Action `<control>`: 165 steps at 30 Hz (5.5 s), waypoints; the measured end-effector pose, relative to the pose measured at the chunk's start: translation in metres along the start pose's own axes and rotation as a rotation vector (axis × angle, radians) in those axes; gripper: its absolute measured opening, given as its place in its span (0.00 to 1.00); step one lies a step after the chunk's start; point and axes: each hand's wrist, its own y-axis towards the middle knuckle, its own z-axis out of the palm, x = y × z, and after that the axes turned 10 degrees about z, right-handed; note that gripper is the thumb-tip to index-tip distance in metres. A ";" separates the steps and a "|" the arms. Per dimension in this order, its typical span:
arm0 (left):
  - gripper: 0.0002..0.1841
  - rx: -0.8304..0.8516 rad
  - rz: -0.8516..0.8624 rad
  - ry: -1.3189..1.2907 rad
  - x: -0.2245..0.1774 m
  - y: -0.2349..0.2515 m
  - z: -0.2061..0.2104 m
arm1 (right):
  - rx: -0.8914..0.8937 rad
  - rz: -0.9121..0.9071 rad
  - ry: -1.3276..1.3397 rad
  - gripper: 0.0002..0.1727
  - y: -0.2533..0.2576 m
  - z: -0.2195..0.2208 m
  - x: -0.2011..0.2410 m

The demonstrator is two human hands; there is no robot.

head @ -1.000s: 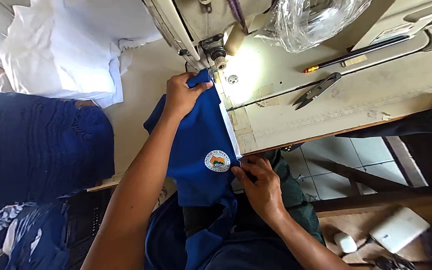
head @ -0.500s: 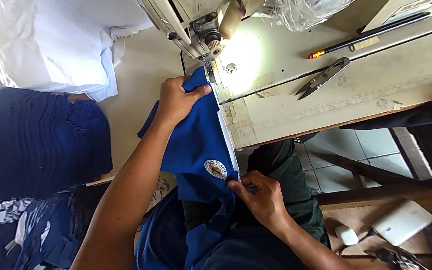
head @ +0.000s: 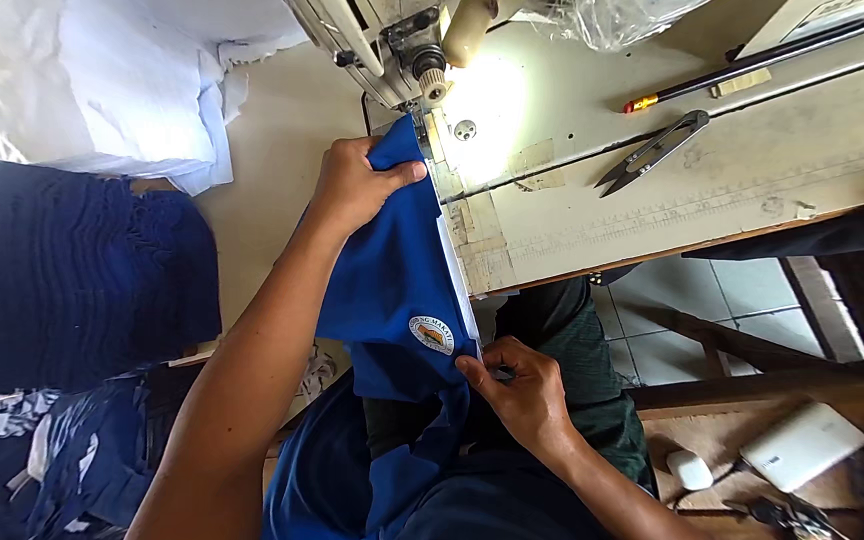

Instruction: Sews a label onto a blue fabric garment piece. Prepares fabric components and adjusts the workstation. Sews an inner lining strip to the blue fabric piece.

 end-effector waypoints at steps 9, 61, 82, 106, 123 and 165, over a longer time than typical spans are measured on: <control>0.25 0.025 -0.063 0.024 -0.005 0.006 -0.003 | -0.013 0.033 -0.001 0.16 0.000 0.002 0.000; 0.14 -0.314 0.616 0.257 0.027 -0.009 0.036 | 0.064 0.027 0.115 0.09 0.025 0.006 0.013; 0.15 -0.330 0.531 -0.012 -0.030 -0.106 0.023 | -0.212 -0.439 -0.507 0.11 0.061 -0.112 0.114; 0.14 -0.380 0.527 -0.466 -0.111 -0.118 0.056 | -0.063 -0.531 -1.298 0.11 0.162 -0.141 0.281; 0.15 -0.329 0.479 -0.560 -0.105 -0.133 0.059 | -0.053 -0.575 -1.354 0.15 0.166 -0.135 0.274; 0.16 -0.270 0.469 -0.661 -0.110 -0.130 0.070 | -0.296 -0.841 -1.052 0.12 0.159 -0.143 0.238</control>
